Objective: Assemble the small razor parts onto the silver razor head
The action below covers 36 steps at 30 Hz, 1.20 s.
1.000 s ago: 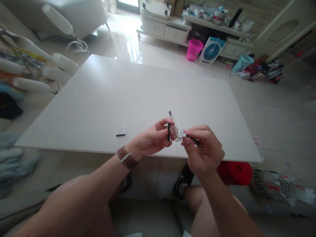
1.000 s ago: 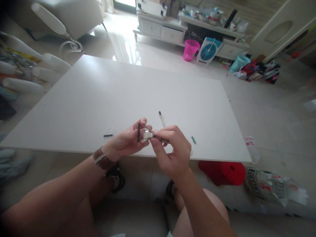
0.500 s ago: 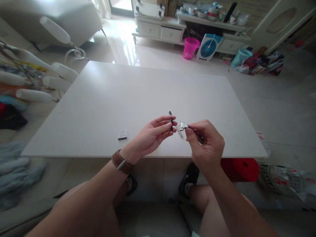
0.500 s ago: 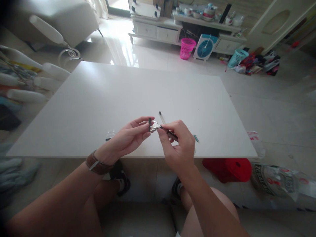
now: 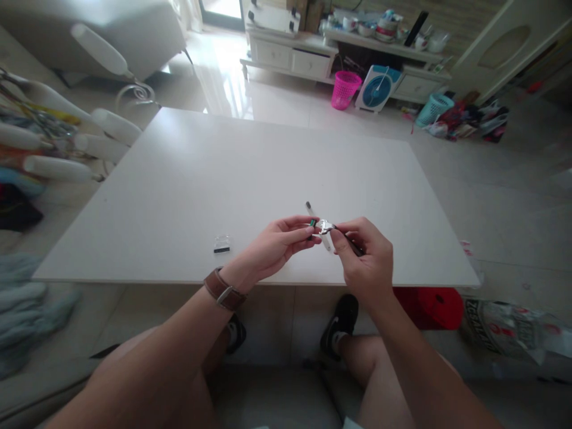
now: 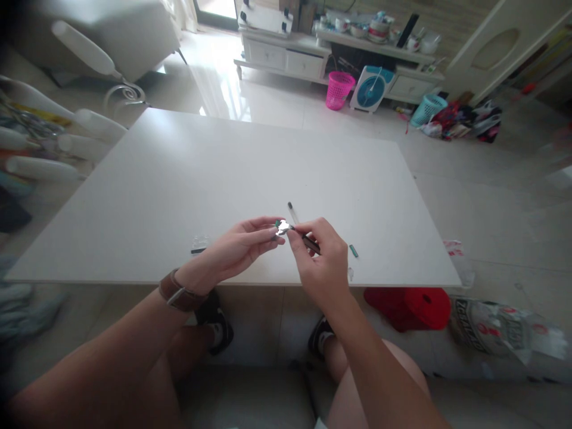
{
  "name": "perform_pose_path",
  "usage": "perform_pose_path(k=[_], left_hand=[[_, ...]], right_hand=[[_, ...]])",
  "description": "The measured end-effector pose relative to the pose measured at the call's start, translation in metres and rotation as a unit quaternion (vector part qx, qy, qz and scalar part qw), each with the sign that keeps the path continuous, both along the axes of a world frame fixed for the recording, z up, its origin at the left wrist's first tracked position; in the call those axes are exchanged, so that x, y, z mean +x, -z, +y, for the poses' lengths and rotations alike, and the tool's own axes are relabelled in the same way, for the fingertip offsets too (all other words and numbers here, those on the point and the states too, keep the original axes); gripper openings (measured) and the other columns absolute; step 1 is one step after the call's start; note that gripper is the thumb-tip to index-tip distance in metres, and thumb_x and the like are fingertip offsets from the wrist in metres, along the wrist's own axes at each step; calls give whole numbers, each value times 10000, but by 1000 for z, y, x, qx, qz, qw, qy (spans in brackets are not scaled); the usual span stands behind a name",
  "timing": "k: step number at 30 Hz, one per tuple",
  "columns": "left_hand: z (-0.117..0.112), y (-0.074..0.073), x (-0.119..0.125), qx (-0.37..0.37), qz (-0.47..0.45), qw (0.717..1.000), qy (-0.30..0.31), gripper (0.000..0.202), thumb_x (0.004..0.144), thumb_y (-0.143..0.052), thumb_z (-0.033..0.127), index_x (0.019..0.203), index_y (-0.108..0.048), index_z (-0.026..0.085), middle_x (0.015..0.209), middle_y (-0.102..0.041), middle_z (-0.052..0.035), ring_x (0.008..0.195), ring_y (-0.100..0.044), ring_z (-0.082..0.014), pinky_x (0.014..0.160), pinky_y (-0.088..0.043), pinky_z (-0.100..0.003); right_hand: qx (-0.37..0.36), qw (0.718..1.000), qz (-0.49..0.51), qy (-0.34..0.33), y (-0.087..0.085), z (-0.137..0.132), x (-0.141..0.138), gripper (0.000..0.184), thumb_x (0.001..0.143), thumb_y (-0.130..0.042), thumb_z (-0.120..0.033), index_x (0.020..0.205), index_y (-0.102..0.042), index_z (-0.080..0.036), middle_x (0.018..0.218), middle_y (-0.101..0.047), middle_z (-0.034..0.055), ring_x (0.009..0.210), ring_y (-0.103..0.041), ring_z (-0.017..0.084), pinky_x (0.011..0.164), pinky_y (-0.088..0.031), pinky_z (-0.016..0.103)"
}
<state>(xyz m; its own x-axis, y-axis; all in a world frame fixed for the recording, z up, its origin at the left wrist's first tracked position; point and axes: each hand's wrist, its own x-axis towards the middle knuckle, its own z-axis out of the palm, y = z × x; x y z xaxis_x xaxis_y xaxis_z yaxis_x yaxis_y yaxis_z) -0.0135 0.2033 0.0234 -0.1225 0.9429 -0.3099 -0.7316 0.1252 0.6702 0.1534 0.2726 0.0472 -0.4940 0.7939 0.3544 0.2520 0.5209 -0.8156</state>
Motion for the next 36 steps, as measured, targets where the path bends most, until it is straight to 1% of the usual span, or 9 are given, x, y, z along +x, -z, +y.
perform_pose_path(k=[3,6,11,13,17,22,26,31,36], left_hand=[[-5,-5,-2,17,-22,1000,15,194,766,-898,177,946,-827,165,993,-803,-45,838,-730,-116,880,-567,-256],[-6,-4,-4,18,1,1000,23,153,780,-896,212,919,-833,199,1002,-806,-33,912,-723,-117,844,-547,-226],[-4,0,-6,31,178,984,-9,166,786,-888,286,934,-851,220,905,-809,-33,763,-638,-92,695,-490,-212],[-3,-1,-6,53,232,971,-27,159,795,-876,264,944,-854,216,893,-812,-37,784,-665,-109,757,-533,-238],[-7,-7,-6,122,278,951,-50,123,801,-851,197,924,-855,191,1058,-819,-85,1003,-747,-195,927,-590,-310],[-16,-15,-6,137,281,949,-46,204,869,-811,215,1070,-845,228,1087,-828,-75,1033,-768,-194,960,-608,-298],[-21,-21,-3,162,250,953,-56,148,942,-741,261,1033,-856,240,1154,-817,-73,1087,-761,-204,986,-614,-303],[-24,-30,1,163,248,953,-61,164,842,-830,153,978,-856,242,1111,-824,-58,1074,-768,-204,938,-644,-280],[-25,-36,4,170,229,957,-57,208,794,-861,119,975,-837,219,1051,-819,-55,985,-780,-186,890,-665,-277]], right_hand=[[8,1000,12,-2,-3,-1,1,100,963,-698,-310,922,-696,-219,795,-674,-19,633,-630,126,568,-484,278],[12,1000,20,-4,-4,-2,2,85,966,-697,-302,929,-700,-226,796,-672,-23,632,-631,125,568,-481,281],[3,1000,24,-1,-3,0,2,82,965,-699,-298,930,-701,-224,807,-683,-18,625,-630,126,556,-473,287],[2,1000,26,-1,-2,0,2,83,965,-699,-299,931,-702,-223,821,-689,-14,633,-632,128,561,-476,290],[3,999,34,0,-3,-1,4,79,964,-702,-298,933,-703,-225,820,-684,-14,637,-628,128,568,-479,292],[2,999,45,-2,-8,-3,7,53,966,-703,-281,947,-704,-232,822,-675,-21,640,-622,122,571,-482,289],[8,998,63,-24,-12,-5,9,12,966,-700,-241,969,-711,-237,846,-662,-19,655,-613,118,577,-492,285],[13,996,78,-49,-14,-8,11,63,964,-694,-197,999,-721,-241,896,-659,-7,673,-603,116,575,-495,281],[35,993,85,-78,-15,-10,13,125,950,-698,-153,1034,-725,-242,906,-667,3,690,-605,119,580,-504,274]])
